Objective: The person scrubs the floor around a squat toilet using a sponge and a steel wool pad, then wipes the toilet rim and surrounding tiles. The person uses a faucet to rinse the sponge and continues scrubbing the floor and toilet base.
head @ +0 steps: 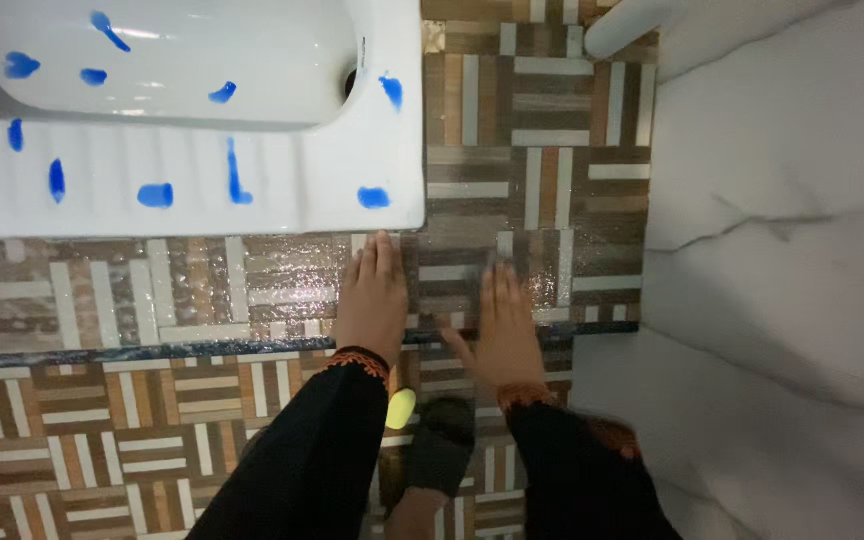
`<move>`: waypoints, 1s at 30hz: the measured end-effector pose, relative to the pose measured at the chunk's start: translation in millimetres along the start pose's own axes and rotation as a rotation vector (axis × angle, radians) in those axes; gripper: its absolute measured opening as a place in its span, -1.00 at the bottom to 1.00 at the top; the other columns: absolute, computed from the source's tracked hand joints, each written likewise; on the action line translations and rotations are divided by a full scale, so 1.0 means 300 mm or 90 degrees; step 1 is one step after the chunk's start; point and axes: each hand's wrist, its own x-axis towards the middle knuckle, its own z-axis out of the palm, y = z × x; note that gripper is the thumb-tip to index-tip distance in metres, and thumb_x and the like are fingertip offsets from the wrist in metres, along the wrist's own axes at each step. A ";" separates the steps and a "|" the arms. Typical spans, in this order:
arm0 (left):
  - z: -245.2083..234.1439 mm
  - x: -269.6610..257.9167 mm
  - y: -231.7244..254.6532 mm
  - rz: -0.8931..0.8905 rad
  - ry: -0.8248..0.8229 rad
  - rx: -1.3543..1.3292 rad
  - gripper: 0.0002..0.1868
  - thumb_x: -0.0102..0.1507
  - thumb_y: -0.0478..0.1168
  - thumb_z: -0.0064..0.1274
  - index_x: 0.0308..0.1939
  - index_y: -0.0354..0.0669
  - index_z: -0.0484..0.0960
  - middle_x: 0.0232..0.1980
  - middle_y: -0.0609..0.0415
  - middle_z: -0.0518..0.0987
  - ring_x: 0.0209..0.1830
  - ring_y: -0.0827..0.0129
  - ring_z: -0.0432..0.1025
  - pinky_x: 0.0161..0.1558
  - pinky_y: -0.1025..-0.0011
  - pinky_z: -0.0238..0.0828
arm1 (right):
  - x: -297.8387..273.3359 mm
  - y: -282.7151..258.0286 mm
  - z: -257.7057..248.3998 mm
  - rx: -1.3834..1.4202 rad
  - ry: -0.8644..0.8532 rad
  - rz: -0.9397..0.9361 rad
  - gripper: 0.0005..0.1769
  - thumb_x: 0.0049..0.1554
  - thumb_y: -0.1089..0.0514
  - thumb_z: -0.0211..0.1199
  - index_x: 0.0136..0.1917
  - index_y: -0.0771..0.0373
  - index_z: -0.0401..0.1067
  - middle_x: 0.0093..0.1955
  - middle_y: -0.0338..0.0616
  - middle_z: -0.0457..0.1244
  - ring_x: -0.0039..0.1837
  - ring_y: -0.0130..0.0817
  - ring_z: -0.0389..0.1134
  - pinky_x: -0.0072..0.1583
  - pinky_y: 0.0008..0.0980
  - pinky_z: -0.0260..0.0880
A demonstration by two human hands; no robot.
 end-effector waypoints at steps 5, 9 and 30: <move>0.023 0.000 -0.007 0.010 0.013 -0.003 -0.33 0.37 -0.29 -0.21 0.53 -0.41 -0.01 0.60 -0.24 0.00 0.59 0.07 -0.03 0.51 0.20 -0.05 | -0.075 0.145 -0.141 -0.015 0.144 0.171 0.13 0.20 -0.30 0.08 0.63 0.53 -0.34 0.68 0.38 -0.40 0.69 0.23 -0.44 0.58 0.07 -0.43; 0.042 -0.004 -0.005 0.009 -0.002 -0.006 -0.33 0.37 -0.27 -0.19 0.52 -0.44 -0.01 0.61 -0.24 -0.01 0.59 0.05 -0.02 0.52 0.20 -0.05 | 0.115 0.051 -0.143 0.064 0.165 0.211 0.02 0.28 -0.28 0.05 0.65 0.44 -0.26 0.72 0.30 -0.35 0.72 0.12 -0.42 0.64 0.01 -0.42; 0.008 -0.003 -0.016 0.005 0.048 0.011 -0.22 0.30 -0.22 -0.02 0.55 -0.30 0.03 0.61 -0.14 0.04 0.59 0.16 -0.02 0.52 0.20 -0.06 | -0.093 0.021 -0.086 0.028 0.074 0.060 -0.30 0.26 0.02 0.02 0.60 0.21 0.01 0.67 0.01 -0.12 0.66 -0.07 -0.11 0.59 -0.07 -0.12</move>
